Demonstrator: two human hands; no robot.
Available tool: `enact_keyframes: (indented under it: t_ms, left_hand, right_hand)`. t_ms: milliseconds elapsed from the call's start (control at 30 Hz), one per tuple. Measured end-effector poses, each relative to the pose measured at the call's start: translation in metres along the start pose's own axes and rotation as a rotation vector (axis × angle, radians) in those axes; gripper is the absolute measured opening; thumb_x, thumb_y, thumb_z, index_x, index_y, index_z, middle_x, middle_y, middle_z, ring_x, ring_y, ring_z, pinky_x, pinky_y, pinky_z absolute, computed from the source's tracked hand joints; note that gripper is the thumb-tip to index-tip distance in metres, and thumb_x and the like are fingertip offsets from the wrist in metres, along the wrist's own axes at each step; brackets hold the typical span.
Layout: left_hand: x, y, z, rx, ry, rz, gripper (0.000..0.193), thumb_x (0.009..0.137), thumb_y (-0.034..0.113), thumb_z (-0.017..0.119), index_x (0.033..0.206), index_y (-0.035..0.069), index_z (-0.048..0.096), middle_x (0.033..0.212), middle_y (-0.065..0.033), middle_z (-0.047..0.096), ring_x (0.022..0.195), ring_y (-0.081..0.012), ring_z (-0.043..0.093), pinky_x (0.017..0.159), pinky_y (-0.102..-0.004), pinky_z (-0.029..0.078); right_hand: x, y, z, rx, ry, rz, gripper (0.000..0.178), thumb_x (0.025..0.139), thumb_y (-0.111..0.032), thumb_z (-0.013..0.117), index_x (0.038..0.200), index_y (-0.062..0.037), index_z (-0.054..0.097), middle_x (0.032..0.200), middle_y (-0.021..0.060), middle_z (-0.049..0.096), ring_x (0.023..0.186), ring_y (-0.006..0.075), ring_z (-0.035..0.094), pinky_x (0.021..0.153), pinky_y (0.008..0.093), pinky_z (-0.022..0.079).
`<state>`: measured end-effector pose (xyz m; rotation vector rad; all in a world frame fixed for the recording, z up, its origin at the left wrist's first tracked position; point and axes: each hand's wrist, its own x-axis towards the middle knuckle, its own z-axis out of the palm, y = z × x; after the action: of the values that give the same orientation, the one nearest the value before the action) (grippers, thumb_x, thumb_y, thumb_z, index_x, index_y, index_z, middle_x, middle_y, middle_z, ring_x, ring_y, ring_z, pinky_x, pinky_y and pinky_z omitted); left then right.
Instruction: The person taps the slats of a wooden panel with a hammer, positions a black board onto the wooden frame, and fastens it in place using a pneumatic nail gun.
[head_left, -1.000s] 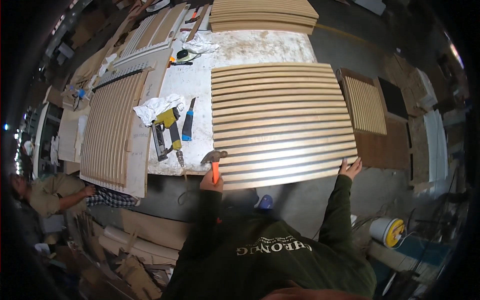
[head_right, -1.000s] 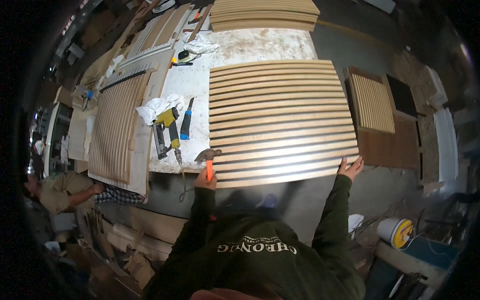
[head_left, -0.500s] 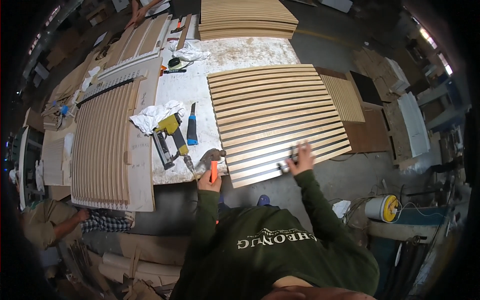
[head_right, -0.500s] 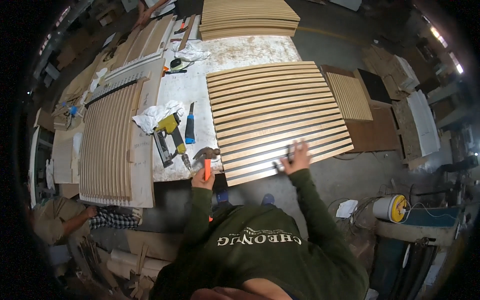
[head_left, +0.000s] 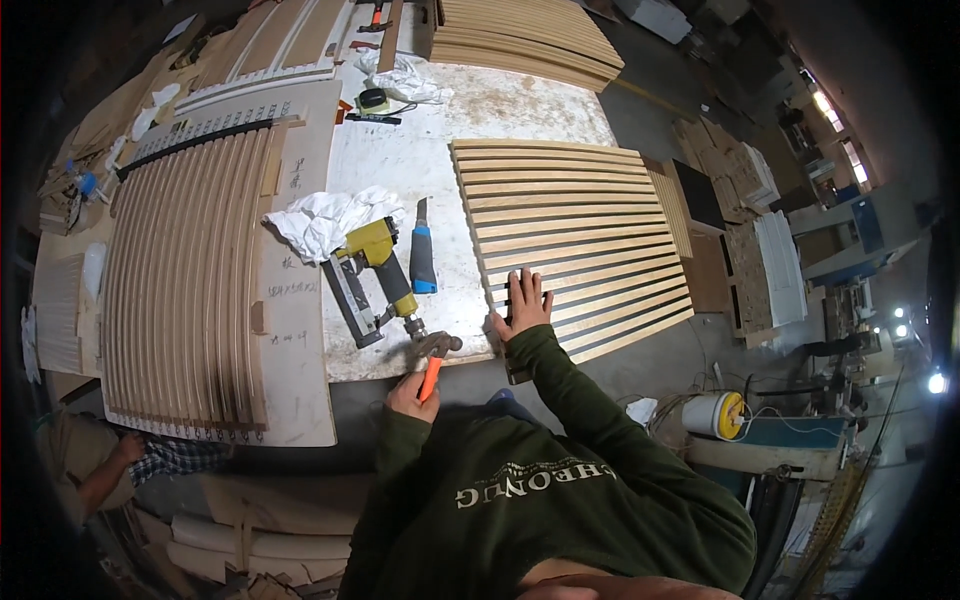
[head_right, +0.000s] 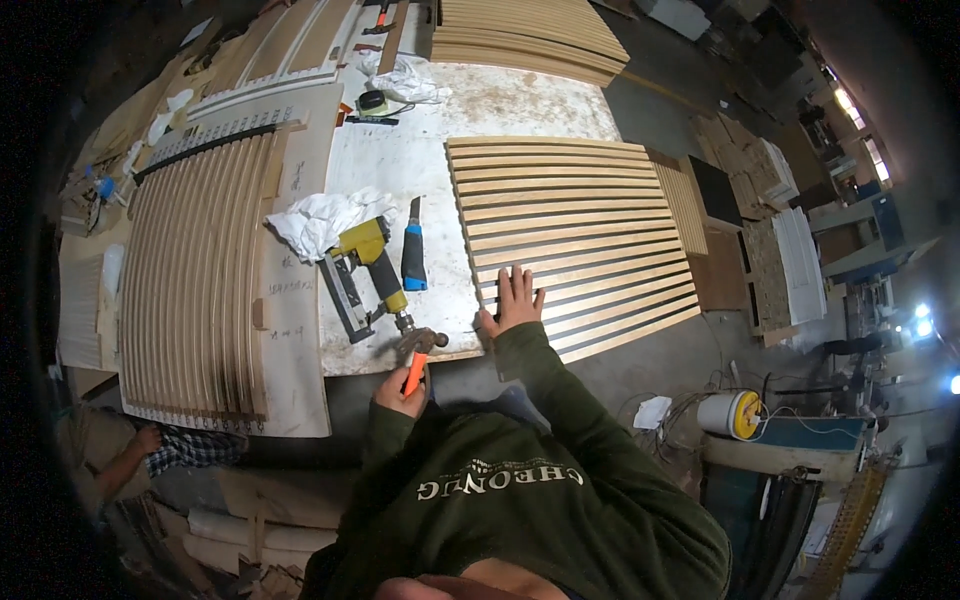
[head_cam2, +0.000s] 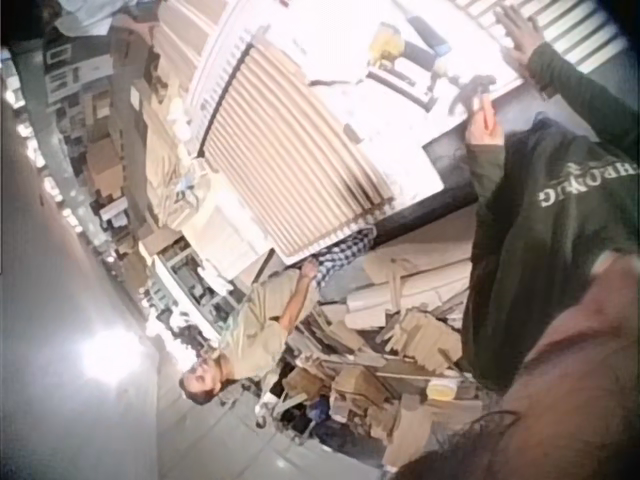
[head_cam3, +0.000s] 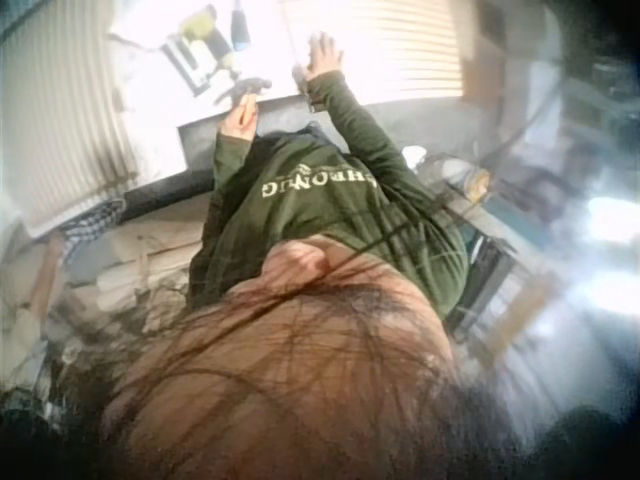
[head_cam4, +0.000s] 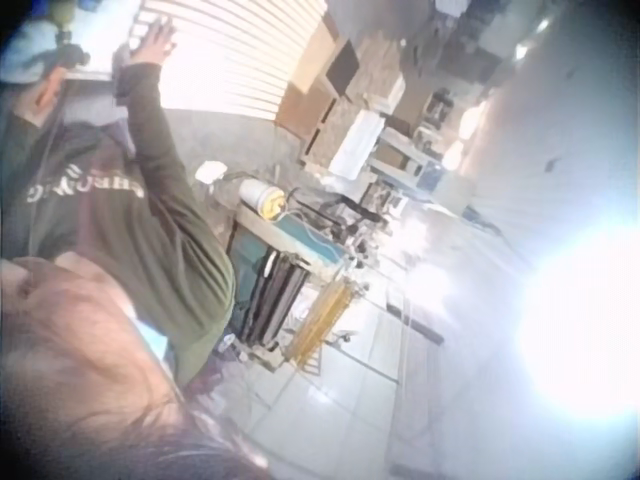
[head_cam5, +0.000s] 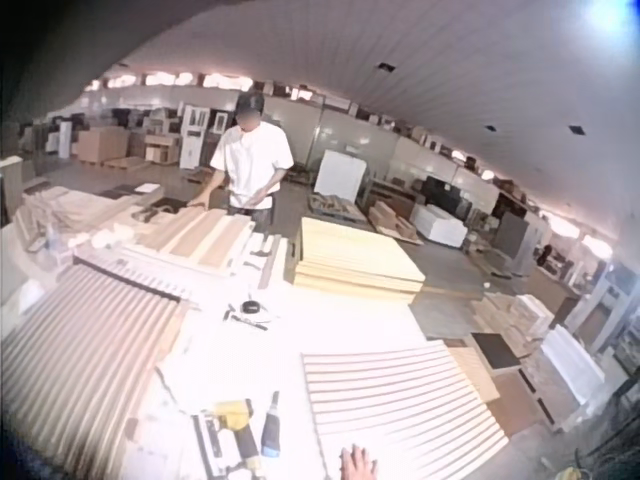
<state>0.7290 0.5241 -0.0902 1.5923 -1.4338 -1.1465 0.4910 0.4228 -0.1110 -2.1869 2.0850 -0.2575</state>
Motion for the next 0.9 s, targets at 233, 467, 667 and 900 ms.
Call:
enact_keyframes:
  t_ms: [233, 467, 667, 900]
  left_hand:
    - [0.021, -0.003, -0.013, 0.047, 0.004, -0.002, 0.016, 0.071, 0.016, 0.058, 0.083, 0.006, 0.056, 0.074, -0.0185, 0.057, 0.07, -0.039, 0.054, 0.061, -0.0447, 0.042]
    - [0.035, -0.018, -0.016, 0.112, 0.004, 0.038, 0.016, 0.071, 0.017, 0.059, 0.082, 0.007, 0.056, 0.072, -0.0188, 0.057, 0.069, -0.0397, 0.054, 0.059, -0.0454, 0.042]
    - [0.04, -0.026, -0.014, 0.087, -0.001, 0.026, 0.016, 0.071, 0.017, 0.059, 0.083, 0.006, 0.055, 0.072, -0.0189, 0.056, 0.068, -0.0399, 0.053, 0.059, -0.0455, 0.042]
    - [0.053, -0.012, -0.008, 0.105, 0.069, 0.021, 0.015, 0.073, 0.015, 0.059, 0.082, 0.005, 0.055, 0.07, -0.0176, 0.056, 0.067, -0.0384, 0.055, 0.058, -0.0418, 0.043]
  right_hand:
    - [0.003, -0.005, -0.005, -0.07, -0.07, 0.014, 0.087, 0.07, -0.052, 0.057, 0.136, -0.0042, 0.024, 0.143, 0.02, 0.016, 0.133, 0.0371, 0.011, 0.102, 0.0592, 0.01]
    - [0.001, 0.023, 0.001, -0.057, -0.129, -0.135, 0.097, 0.069, -0.063, 0.054, 0.139, -0.0075, 0.016, 0.144, 0.021, 0.011, 0.133, 0.0393, 0.009, 0.102, 0.0575, 0.011]
    - [-0.038, 0.018, -0.008, -0.056, -0.132, -0.115, 0.097, 0.071, -0.067, 0.05, 0.14, -0.0087, 0.016, 0.144, 0.021, 0.012, 0.132, 0.0419, 0.009, 0.101, 0.0583, 0.013]
    - [-0.044, 0.015, -0.006, -0.111, -0.114, -0.063, 0.09, 0.073, -0.061, 0.052, 0.14, -0.0099, 0.019, 0.144, 0.0197, 0.014, 0.132, 0.0407, 0.011, 0.1, 0.0598, 0.013]
